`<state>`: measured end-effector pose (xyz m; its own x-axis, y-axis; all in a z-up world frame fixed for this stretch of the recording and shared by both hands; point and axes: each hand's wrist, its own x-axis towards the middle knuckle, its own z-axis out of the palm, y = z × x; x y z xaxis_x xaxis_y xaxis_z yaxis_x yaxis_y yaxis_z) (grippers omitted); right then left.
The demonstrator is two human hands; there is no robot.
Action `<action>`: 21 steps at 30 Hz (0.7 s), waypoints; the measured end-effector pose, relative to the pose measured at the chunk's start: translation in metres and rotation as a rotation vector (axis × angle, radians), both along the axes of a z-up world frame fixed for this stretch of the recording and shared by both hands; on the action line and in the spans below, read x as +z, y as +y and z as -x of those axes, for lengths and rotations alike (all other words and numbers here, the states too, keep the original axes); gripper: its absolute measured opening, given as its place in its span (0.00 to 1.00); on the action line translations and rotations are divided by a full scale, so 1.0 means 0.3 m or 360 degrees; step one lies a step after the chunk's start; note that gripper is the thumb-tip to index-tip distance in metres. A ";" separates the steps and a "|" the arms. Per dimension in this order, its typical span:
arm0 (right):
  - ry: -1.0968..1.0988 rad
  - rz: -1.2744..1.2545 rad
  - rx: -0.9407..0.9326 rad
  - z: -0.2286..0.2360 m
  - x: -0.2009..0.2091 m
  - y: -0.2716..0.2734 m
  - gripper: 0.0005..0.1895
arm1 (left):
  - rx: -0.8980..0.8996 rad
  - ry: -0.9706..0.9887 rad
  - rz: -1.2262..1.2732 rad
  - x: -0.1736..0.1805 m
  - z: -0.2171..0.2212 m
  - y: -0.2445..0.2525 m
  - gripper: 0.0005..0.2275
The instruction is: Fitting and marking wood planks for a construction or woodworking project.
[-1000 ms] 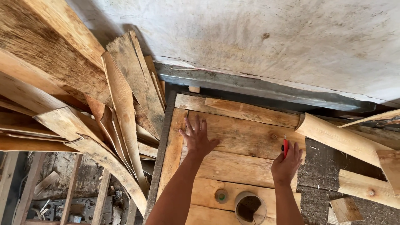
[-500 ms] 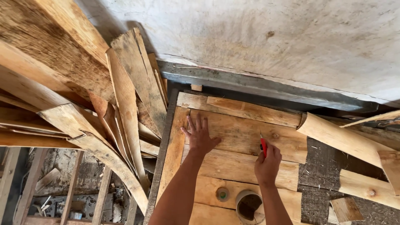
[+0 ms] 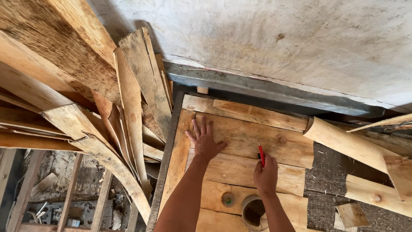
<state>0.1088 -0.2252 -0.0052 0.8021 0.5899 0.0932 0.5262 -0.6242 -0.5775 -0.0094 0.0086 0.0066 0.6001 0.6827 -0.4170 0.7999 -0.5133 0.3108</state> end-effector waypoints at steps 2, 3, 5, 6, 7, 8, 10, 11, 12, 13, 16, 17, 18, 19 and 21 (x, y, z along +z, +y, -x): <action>0.0015 0.0002 0.0005 -0.001 -0.011 0.000 0.17 | 0.0009 -0.0013 -0.0002 -0.005 0.000 0.003 0.56; 0.0032 0.0005 0.0008 -0.002 -0.016 -0.002 0.15 | 0.0017 -0.0024 -0.0003 -0.008 -0.001 0.002 0.56; 0.0039 -0.0001 0.0025 0.003 -0.002 0.001 0.14 | 0.0019 -0.0028 -0.0003 -0.006 0.000 0.003 0.56; 0.0049 -0.0007 0.0043 0.006 0.006 0.003 0.12 | 0.0022 -0.0029 -0.0003 -0.003 0.001 0.004 0.56; 0.0047 -0.0007 0.0040 0.007 0.006 -0.001 0.12 | 0.0019 -0.0031 -0.0003 -0.007 -0.001 0.000 0.56; 0.0052 0.0036 0.0011 0.008 0.004 -0.003 0.12 | 0.0025 -0.0014 -0.0005 -0.011 -0.003 -0.002 0.56; 0.0055 0.0073 -0.0021 0.004 -0.002 -0.006 0.11 | 0.0026 -0.0001 -0.0013 0.000 -0.011 0.000 0.55; 0.0081 0.0153 -0.0083 0.000 -0.007 -0.007 0.10 | 0.0030 0.0037 -0.0015 0.015 -0.016 0.004 0.55; 0.0112 0.0238 -0.0148 0.002 -0.013 -0.017 0.10 | 0.0031 0.0079 -0.0012 0.027 -0.016 0.001 0.54; 0.0114 0.0237 -0.0154 0.002 -0.025 -0.020 0.10 | 0.0026 0.0080 -0.0013 0.043 -0.014 0.000 0.54; 0.0072 0.0134 -0.0097 -0.006 -0.042 -0.042 0.12 | 0.0005 0.0147 -0.0031 0.073 -0.025 -0.015 0.53; 0.0049 0.0100 -0.0041 -0.007 -0.038 -0.047 0.13 | 0.0011 0.0156 -0.0058 0.070 -0.028 -0.024 0.53; 0.0026 0.0063 0.0015 -0.007 -0.036 -0.049 0.14 | 0.0017 0.0166 -0.0087 0.067 -0.029 -0.031 0.52; 0.0028 0.0071 -0.0006 -0.007 -0.025 -0.047 0.14 | -0.0004 0.0167 -0.0080 0.049 -0.030 -0.036 0.52; 0.0230 0.0103 -0.0084 -0.002 -0.001 -0.050 0.18 | 0.0004 0.0132 -0.0134 0.013 -0.025 -0.054 0.50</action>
<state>0.1095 -0.2402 -0.0056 0.8343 0.5478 -0.0623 0.4063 -0.6871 -0.6023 -0.0018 -0.0075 0.0106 0.5641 0.7189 -0.4063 0.8225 -0.5329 0.1990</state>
